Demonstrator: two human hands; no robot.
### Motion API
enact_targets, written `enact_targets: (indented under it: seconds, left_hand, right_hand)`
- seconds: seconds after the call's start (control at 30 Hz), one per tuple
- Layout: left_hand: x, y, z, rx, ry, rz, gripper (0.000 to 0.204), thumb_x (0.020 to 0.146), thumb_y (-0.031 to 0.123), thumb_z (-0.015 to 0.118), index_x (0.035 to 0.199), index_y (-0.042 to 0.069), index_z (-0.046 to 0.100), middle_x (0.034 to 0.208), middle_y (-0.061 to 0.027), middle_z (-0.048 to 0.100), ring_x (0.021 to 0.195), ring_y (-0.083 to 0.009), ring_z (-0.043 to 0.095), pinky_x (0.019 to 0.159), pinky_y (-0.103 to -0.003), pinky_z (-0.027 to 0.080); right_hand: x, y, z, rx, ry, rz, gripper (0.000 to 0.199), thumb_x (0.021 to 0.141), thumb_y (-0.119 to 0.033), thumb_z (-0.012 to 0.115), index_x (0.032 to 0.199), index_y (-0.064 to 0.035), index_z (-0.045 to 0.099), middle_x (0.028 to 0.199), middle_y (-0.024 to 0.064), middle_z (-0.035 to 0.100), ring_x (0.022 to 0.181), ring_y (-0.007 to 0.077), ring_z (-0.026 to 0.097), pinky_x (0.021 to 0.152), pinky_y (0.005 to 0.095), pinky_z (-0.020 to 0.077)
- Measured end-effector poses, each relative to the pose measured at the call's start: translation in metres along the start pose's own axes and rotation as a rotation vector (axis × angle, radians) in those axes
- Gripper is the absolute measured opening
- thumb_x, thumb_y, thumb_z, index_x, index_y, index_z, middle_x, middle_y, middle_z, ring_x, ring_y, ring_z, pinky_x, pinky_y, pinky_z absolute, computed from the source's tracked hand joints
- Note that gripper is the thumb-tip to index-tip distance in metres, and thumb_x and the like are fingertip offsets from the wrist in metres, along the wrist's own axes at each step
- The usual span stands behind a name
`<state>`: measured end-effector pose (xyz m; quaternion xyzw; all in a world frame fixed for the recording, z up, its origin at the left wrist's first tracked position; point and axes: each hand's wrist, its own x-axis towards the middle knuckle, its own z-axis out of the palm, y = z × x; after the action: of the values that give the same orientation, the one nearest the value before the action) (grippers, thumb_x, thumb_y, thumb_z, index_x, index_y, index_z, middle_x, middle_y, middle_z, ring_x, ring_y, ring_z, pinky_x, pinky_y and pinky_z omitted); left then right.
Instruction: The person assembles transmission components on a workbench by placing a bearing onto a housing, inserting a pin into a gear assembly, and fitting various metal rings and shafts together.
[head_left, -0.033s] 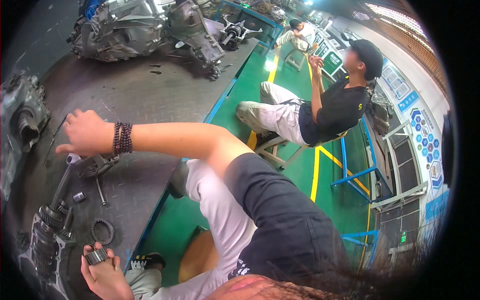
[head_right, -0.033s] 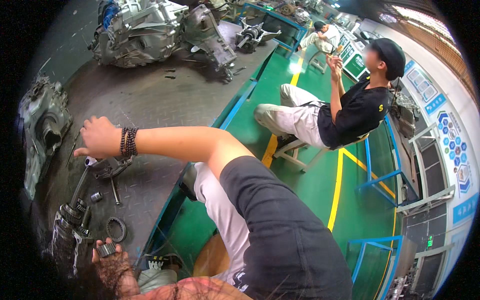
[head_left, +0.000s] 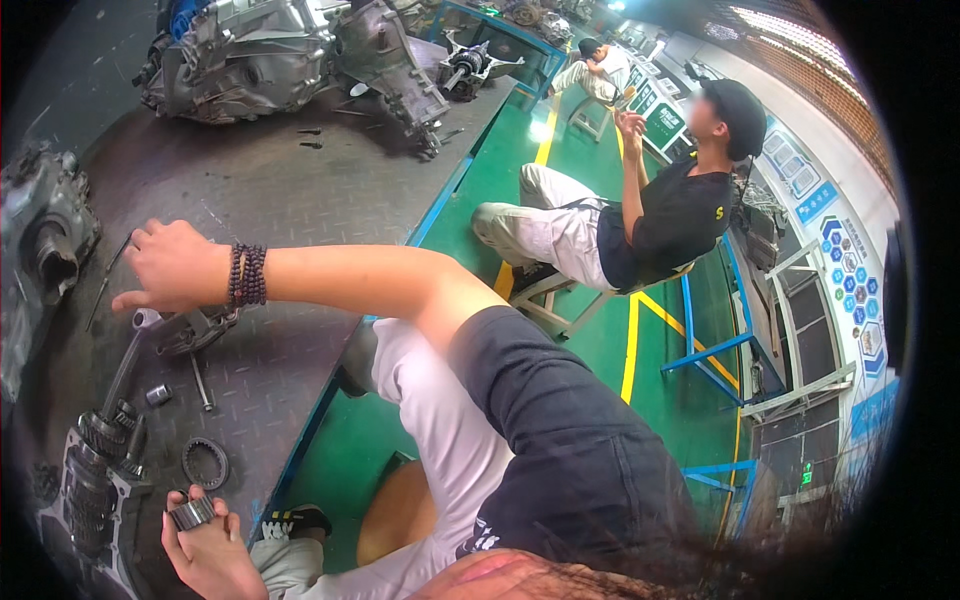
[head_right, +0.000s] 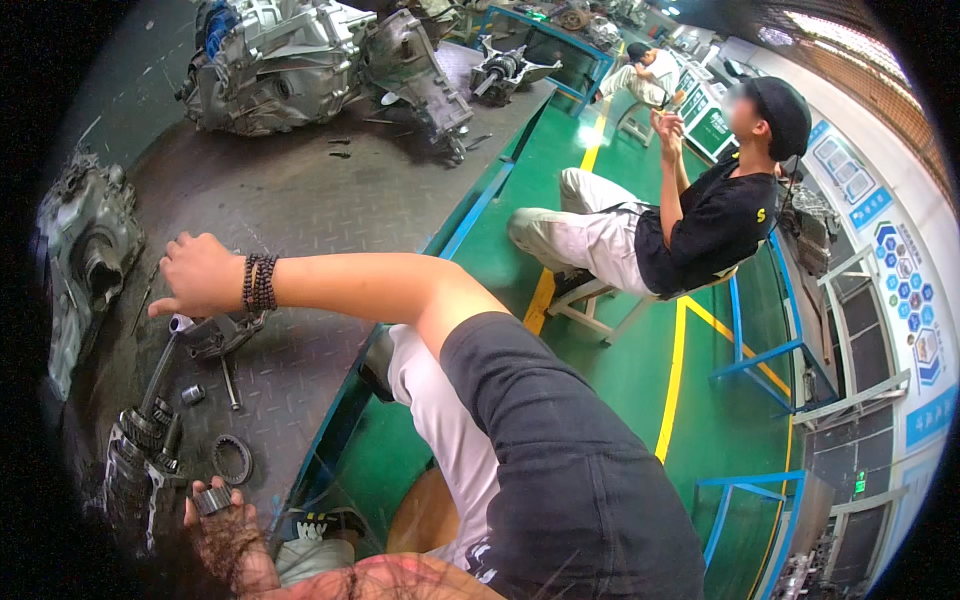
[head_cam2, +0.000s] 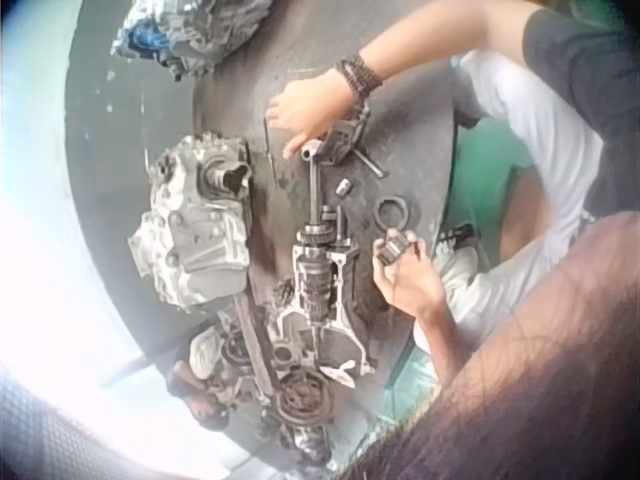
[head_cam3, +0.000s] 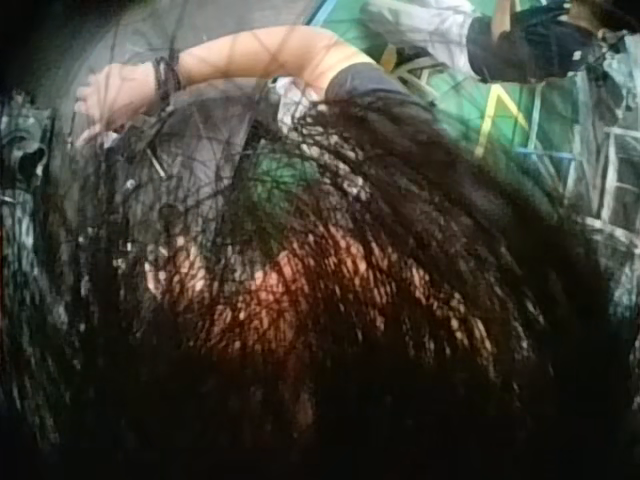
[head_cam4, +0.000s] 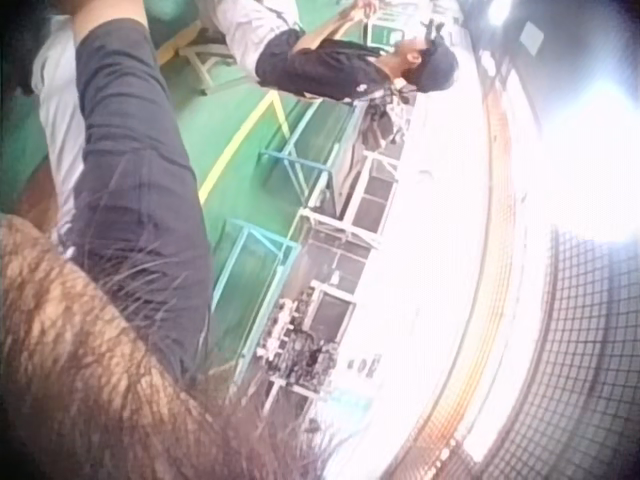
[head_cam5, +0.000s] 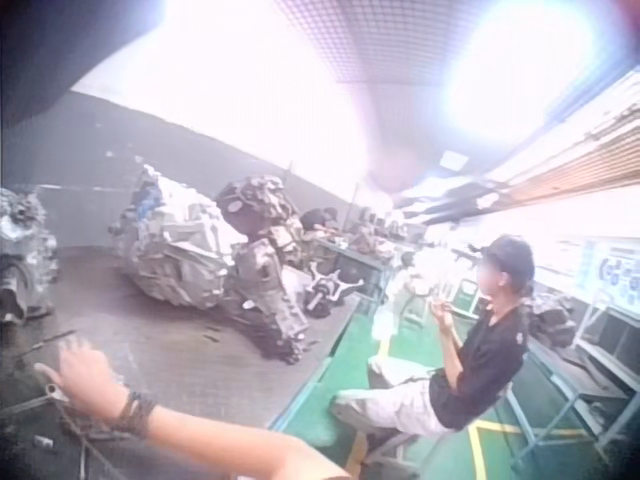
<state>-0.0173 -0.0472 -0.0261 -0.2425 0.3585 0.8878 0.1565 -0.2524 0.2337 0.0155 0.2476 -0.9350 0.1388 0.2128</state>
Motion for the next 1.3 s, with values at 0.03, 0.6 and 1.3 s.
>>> enact_targets:
  seconds: [0.03,0.6,1.3]
  left_hand:
    - [0.003,-0.001,-0.006,0.001,-0.001,0.000,0.040,0.107,0.045,0.048,0.135,0.018,0.058,0.130,-0.0104,0.061,0.093,-0.0260,0.062,0.072,-0.042,0.052]
    - [0.008,0.008,-0.008,0.018,0.207,-0.029,0.043,0.109,0.048,0.043,0.141,0.022,0.057,0.140,-0.0057,0.062,0.099,-0.0275,0.066,0.078,-0.049,0.055]
    - [0.055,0.014,-0.095,0.117,-0.577,0.053,0.043,0.110,0.046,0.039,0.144,0.024,0.053,0.142,-0.0091,0.060,0.105,-0.0270,0.063,0.086,-0.043,0.056]
  right_hand:
    - [0.000,0.004,-0.001,0.037,0.023,-0.074,0.080,0.096,-0.070,0.050,0.102,0.0073,0.071,0.109,0.0223,0.067,0.104,0.0374,0.064,0.085,0.0476,0.0552]
    - [0.021,0.019,-0.018,0.252,-0.408,0.040,0.093,0.087,-0.083,0.052,0.131,-0.0015,0.066,0.142,0.0195,0.057,0.135,0.0362,0.049,0.111,0.0485,0.0444]
    - [0.012,0.011,-0.005,0.097,-0.209,-0.008,0.099,0.092,-0.083,0.043,0.119,0.0092,0.068,0.124,0.0252,0.065,0.119,0.0390,0.061,0.101,0.0467,0.0514]
